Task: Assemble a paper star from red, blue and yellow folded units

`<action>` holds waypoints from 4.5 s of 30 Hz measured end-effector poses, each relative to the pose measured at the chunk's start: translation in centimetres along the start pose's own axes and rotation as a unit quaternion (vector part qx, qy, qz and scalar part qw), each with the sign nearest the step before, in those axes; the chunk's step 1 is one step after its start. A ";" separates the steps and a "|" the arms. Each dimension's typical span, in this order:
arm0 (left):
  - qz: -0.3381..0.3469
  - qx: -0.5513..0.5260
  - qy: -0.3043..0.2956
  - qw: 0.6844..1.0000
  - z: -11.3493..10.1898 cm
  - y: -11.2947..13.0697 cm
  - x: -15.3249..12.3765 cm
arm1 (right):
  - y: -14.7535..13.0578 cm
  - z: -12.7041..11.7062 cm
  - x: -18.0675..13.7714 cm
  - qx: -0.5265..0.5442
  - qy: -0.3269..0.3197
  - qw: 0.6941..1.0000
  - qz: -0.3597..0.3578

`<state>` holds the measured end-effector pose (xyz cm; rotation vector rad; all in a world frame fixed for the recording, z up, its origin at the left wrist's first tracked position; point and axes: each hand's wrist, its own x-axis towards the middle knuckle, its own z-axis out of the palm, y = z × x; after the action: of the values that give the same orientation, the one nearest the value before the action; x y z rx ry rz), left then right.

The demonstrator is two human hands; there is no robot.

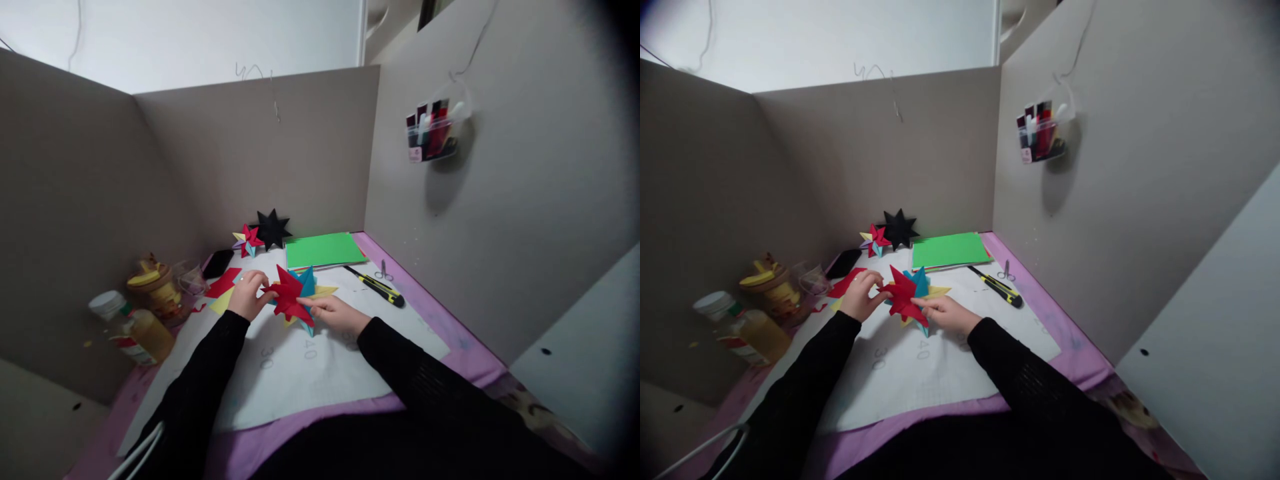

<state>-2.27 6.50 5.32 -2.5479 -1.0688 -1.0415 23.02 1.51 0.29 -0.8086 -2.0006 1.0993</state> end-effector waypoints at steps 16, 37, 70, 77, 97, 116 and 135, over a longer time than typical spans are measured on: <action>-0.032 -0.100 -0.026 0.994 0.3 0.3 -0.7 | -0.1 0.0 0.0 0.010 0.004 1.000 0.003; -0.115 -0.242 -0.137 0.954 -0.9 0.6 -1.5 | -0.6 0.0 -0.1 -0.001 -0.008 1.000 -0.016; -0.148 -0.192 -0.142 0.960 -2.9 1.9 -0.6 | -0.9 -0.9 -0.4 -0.010 -0.027 0.999 -0.040; -0.206 -0.252 -0.119 0.938 -3.0 0.6 -0.6 | -1.1 -0.7 -0.4 -0.028 -0.036 0.998 -0.048; -0.172 -0.198 -0.063 0.963 -3.5 2.7 -0.7 | -1.1 -0.9 -0.4 -0.018 -0.013 0.999 -0.045; -0.212 -0.242 -0.101 0.941 -4.5 3.0 -0.4 | -1.6 -0.7 -0.7 -0.046 0.001 0.997 -0.068; -0.125 -0.169 -0.249 0.945 -4.4 3.5 1.4 | -1.2 -0.3 -0.5 -0.046 -0.007 0.997 -0.061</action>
<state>-1.60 2.93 9.82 -3.1226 -1.4802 -0.6849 23.34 0.71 1.27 -0.7160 -2.0968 0.9513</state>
